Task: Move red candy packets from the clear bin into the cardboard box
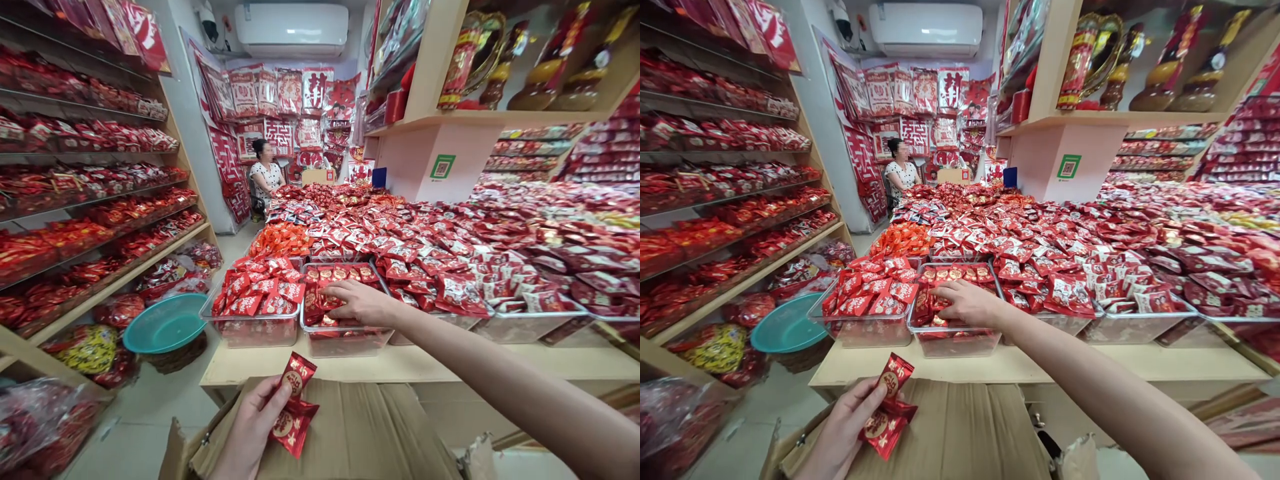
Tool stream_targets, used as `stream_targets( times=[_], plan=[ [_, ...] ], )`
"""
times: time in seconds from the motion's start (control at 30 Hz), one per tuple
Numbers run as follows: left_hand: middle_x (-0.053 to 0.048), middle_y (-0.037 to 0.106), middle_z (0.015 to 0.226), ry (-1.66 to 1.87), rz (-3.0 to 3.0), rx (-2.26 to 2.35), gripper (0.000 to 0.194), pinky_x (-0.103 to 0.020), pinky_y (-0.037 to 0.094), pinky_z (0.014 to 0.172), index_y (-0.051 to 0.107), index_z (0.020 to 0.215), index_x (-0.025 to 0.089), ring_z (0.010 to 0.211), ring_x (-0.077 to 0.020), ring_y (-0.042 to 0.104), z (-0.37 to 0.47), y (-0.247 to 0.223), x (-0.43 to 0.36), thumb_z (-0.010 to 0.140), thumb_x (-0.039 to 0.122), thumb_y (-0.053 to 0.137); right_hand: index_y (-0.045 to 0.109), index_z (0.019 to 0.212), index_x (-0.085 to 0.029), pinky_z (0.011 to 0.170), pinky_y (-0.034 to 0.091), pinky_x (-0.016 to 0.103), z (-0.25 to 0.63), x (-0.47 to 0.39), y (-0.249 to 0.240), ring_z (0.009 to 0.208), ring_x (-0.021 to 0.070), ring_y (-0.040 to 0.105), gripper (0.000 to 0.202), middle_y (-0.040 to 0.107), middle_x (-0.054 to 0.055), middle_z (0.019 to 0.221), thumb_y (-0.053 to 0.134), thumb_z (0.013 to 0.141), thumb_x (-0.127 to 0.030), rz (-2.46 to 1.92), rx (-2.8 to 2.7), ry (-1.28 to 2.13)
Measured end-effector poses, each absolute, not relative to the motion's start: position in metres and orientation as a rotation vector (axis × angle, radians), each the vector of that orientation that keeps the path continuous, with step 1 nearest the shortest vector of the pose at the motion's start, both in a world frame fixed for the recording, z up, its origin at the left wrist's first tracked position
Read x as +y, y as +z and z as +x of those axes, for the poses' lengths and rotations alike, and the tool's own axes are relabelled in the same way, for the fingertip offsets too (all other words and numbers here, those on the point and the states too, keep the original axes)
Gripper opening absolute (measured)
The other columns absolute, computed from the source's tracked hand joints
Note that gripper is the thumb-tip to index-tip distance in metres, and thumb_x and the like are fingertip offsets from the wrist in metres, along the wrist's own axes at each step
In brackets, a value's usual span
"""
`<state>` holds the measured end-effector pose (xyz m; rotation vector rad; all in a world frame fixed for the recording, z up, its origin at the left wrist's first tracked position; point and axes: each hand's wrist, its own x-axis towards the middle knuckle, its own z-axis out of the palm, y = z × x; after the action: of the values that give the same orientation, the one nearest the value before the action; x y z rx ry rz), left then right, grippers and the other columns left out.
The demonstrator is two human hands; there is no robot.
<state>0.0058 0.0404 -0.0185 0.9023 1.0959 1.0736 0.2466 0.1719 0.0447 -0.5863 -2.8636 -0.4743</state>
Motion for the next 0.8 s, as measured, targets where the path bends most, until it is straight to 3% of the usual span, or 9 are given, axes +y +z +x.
stream_targets(
  times=[0.27, 0.53, 0.8],
  plan=[
    [-0.001, 0.072, 0.073, 1.066, 0.889, 1.081, 0.019, -0.022, 0.048, 0.066, 0.066, 0.086, 0.018, 0.071, -0.0145, 0.063, 0.008, -0.020, 0.041, 0.070, 0.028, 0.064, 0.063, 0.093, -0.016, 0.082, 0.042, 0.039, 0.246, 0.181, 0.037, 0.103, 0.0222, 0.047, 0.033, 0.045, 0.010, 0.126, 0.032, 0.089, -0.028, -0.443, -2.914, -0.527],
    [0.000, 0.073, 0.075, 1.064, 0.880, 1.097, 0.015, -0.022, 0.048, 0.068, 0.065, 0.081, 0.018, 0.075, -0.0155, 0.064, 0.007, -0.022, 0.040, 0.070, 0.028, 0.065, 0.061, 0.098, -0.017, 0.082, 0.041, 0.040, 0.259, 0.184, 0.038, 0.103, 0.0230, 0.047, 0.030, 0.047, 0.012, 0.123, 0.033, 0.089, -0.022, -0.806, -2.820, -0.457],
    [-0.003, 0.073, 0.075, 1.057, 0.906, 1.107, 0.019, -0.027, 0.049, 0.069, 0.064, 0.085, 0.017, 0.079, -0.0196, 0.064, 0.007, -0.021, 0.039, 0.071, 0.029, 0.063, 0.061, 0.099, -0.018, 0.086, 0.039, 0.040, 0.263, 0.177, 0.041, 0.105, 0.0225, 0.045, 0.026, 0.048, 0.012, 0.121, 0.041, 0.083, -0.019, -0.660, -2.812, -0.347]
  ],
)
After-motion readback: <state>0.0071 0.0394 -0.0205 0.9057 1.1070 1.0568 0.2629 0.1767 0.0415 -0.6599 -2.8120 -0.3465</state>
